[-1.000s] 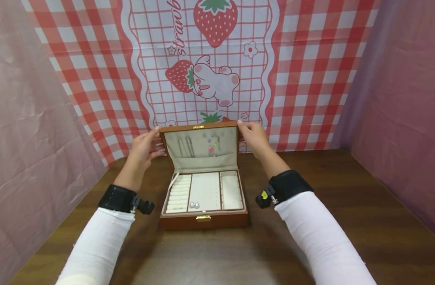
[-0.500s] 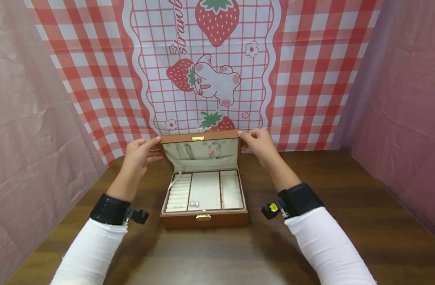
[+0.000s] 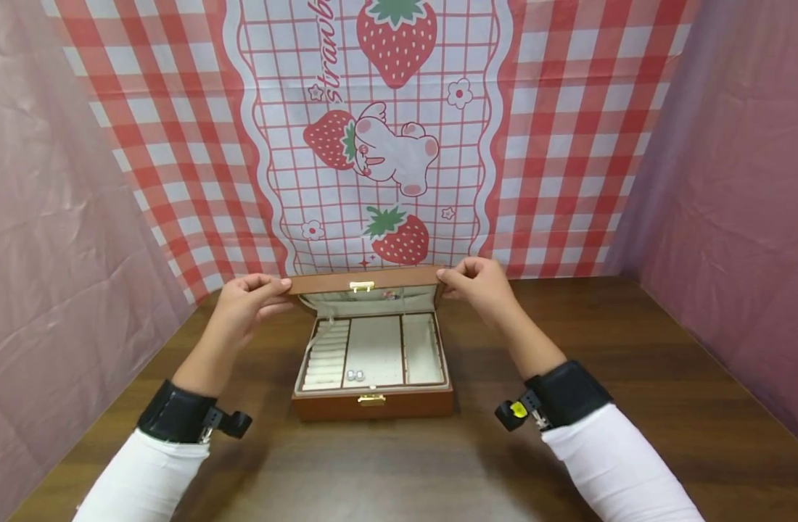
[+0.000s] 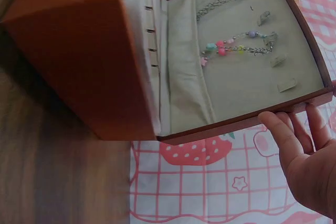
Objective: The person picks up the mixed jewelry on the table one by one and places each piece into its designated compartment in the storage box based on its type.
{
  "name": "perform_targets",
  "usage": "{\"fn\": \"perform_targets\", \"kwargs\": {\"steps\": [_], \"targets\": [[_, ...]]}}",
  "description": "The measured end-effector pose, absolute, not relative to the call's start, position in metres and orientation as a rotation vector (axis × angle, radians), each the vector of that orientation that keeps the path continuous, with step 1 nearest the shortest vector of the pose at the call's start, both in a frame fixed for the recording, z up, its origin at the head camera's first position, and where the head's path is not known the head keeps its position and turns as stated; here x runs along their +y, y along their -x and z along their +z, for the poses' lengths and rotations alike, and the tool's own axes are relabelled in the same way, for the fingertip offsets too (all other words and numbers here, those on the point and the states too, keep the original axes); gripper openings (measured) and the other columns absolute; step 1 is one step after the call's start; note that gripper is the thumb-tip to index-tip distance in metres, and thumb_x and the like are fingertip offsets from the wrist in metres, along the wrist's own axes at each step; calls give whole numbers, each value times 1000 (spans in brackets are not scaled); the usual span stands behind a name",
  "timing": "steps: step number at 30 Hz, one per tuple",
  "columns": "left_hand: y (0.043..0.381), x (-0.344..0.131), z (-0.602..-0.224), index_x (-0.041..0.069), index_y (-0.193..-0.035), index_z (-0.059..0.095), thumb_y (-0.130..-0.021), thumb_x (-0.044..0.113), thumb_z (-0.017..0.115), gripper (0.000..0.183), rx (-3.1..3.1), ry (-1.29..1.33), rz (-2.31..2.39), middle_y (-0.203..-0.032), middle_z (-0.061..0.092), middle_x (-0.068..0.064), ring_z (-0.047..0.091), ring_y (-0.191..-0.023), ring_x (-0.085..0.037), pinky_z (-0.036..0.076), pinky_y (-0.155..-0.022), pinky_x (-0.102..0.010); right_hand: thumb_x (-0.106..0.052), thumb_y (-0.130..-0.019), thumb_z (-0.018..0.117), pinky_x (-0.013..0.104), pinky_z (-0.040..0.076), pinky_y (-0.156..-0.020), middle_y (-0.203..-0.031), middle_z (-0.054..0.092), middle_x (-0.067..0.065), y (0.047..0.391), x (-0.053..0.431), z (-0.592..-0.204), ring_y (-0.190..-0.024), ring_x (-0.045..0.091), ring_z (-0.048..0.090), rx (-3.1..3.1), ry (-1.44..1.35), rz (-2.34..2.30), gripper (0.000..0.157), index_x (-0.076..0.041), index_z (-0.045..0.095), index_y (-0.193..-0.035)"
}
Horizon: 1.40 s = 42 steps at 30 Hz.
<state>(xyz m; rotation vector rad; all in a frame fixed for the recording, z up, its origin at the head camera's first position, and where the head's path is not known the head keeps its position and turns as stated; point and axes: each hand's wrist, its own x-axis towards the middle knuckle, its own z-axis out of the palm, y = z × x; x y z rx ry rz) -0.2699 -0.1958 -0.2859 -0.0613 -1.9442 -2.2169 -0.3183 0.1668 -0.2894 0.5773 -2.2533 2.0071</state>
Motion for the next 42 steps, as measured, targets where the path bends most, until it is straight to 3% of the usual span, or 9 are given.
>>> {"fn": "perform_targets", "kwargs": {"steps": [7,15,19,22,29,42], "targets": [[259,-202,-290,-7,-98,62,-85,7,75,23,-2156,107,-2088,-87,68,-6,70,-80,-18,55,-85,-35,-19,-92,68,27,55,-74,-84,67,3,303,174,-298,-78,15,67,-2394,-603,1811,24,3,60,-87],[244,-203,-293,-12,-103,64,-82,10,79,34,-2354,109,-1902,-84,70,-5,68,-79,-17,57,-79,-35,-15,-89,72,28,52,-72,-85,68,5,291,180,-306,-79,16,63,-2466,-653,1666,22,5,62,-94],[237,-204,-295,-9,-104,67,-80,16,82,38,-2469,66,-1789,-88,70,-8,69,-80,-21,57,-75,-33,-13,-86,75,27,54,-71,-92,68,9,287,182,-311,-81,16,64,-2474,-694,1665,28,2,66,-107],[231,-204,-297,-5,-103,69,-79,21,83,38,-2559,63,-1663,-91,71,-10,69,-82,-23,56,-75,-33,-12,-84,77,28,55,-71,-99,69,12,283,185,-316,-83,17,64,-2474,-724,1670,32,0,68,-113],[219,-202,-300,6,-96,75,-75,31,85,34,-2712,91,-1336,-93,73,-4,66,-88,-19,53,-74,-34,-10,-81,79,28,56,-72,-101,69,15,272,188,-325,-87,17,66,-2495,-766,1701,31,2,70,-108],[209,-193,-312,9,-81,76,-70,22,88,21,-2753,156,-1107,-82,72,-1,65,-71,-11,53,-63,-30,-5,-77,81,25,55,-76,-102,64,11,262,190,-337,-93,19,63,-2548,-839,1583,24,-1,73,-100]]}}
